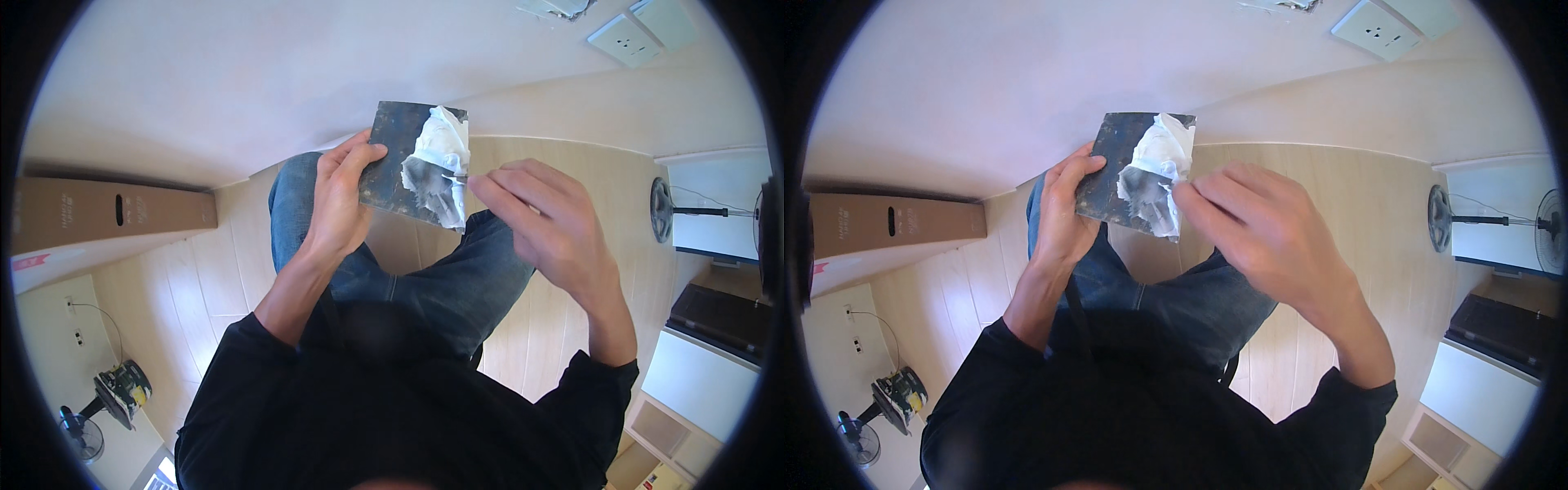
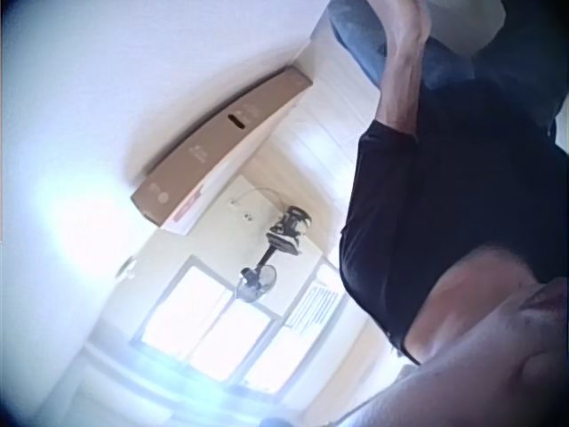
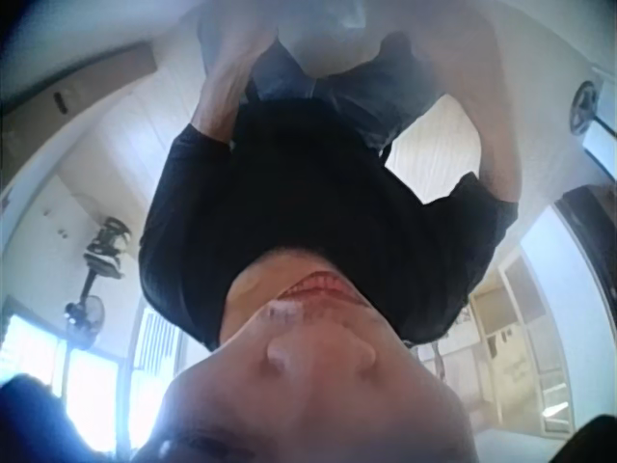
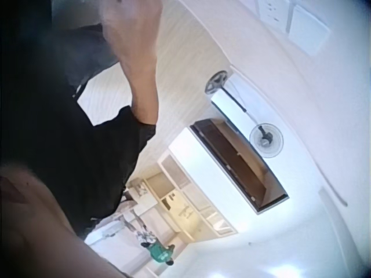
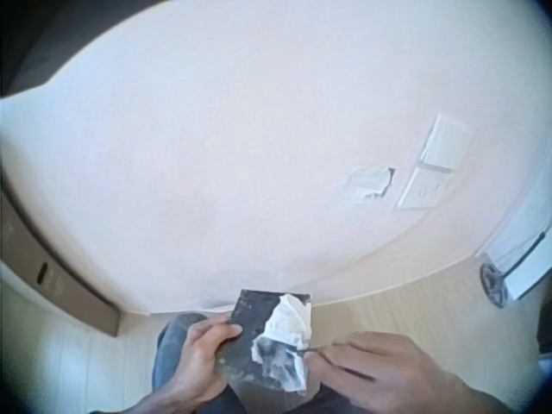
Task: The person mixes white filler on a countertop, transfers it to a hawk, and applies it with a putty knife to a hole in a wall near an electrical outlet. The person smooths the filler over the damaged area and cleans the putty knife at the sink.
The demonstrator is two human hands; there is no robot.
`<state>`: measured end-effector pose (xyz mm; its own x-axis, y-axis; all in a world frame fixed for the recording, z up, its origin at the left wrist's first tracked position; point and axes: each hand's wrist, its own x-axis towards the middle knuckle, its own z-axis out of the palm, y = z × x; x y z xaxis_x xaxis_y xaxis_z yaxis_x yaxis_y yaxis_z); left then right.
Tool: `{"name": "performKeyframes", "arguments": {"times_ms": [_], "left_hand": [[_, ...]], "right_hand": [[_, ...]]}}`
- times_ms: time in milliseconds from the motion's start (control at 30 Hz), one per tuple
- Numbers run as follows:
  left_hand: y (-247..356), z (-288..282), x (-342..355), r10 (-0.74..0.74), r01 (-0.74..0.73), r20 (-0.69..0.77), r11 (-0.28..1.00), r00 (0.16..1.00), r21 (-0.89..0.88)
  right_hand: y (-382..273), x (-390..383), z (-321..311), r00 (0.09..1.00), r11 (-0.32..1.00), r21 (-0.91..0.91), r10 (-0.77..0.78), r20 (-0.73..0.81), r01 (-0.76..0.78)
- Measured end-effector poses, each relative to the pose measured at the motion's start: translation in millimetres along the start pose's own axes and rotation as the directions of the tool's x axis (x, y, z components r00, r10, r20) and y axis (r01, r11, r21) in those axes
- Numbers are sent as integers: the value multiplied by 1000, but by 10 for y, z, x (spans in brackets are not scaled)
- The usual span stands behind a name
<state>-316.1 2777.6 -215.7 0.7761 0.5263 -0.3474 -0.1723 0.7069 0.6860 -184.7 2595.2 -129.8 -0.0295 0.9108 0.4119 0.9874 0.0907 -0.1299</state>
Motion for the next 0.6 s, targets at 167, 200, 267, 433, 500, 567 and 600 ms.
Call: {"name": "performKeyframes", "arguments": {"times_ms": [167, 200, 267, 433, 500, 567, 600], "left_hand": [[-94, -53, 27, -40, 39, -6, 999, 999, -34], [-106, -60, 39, -52, 51, -13, 998, 999, -42], [-134, -75, 56, -55, 55, -12, 998, 998, -44], [-223, -162, 106, -118, 118, 0, 993, 993, -19], [-261, -212, 133, -137, 137, -5, 991, 991, -8], [-281, -263, 150, -163, 162, 43, 987, 986, 23], [-289, -279, 155, -175, 173, 66, 984, 982, 39]], "right_hand": [[-4, 38, 35, 993, 988, 111, 103, 64, -110], [-14, 38, 33, 991, 983, 132, 117, 71, -126], [-34, 39, 12, 986, 975, 163, 138, 88, -151], [-63, 55, -24, 978, 966, 182, 163, 127, -184], [-73, 64, -12, 970, 953, 209, 189, 155, -219], [-82, 73, 12, 964, 943, 229, 206, 171, -242], [-81, 73, 26, 961, 939, 237, 211, 176, -250]]}}
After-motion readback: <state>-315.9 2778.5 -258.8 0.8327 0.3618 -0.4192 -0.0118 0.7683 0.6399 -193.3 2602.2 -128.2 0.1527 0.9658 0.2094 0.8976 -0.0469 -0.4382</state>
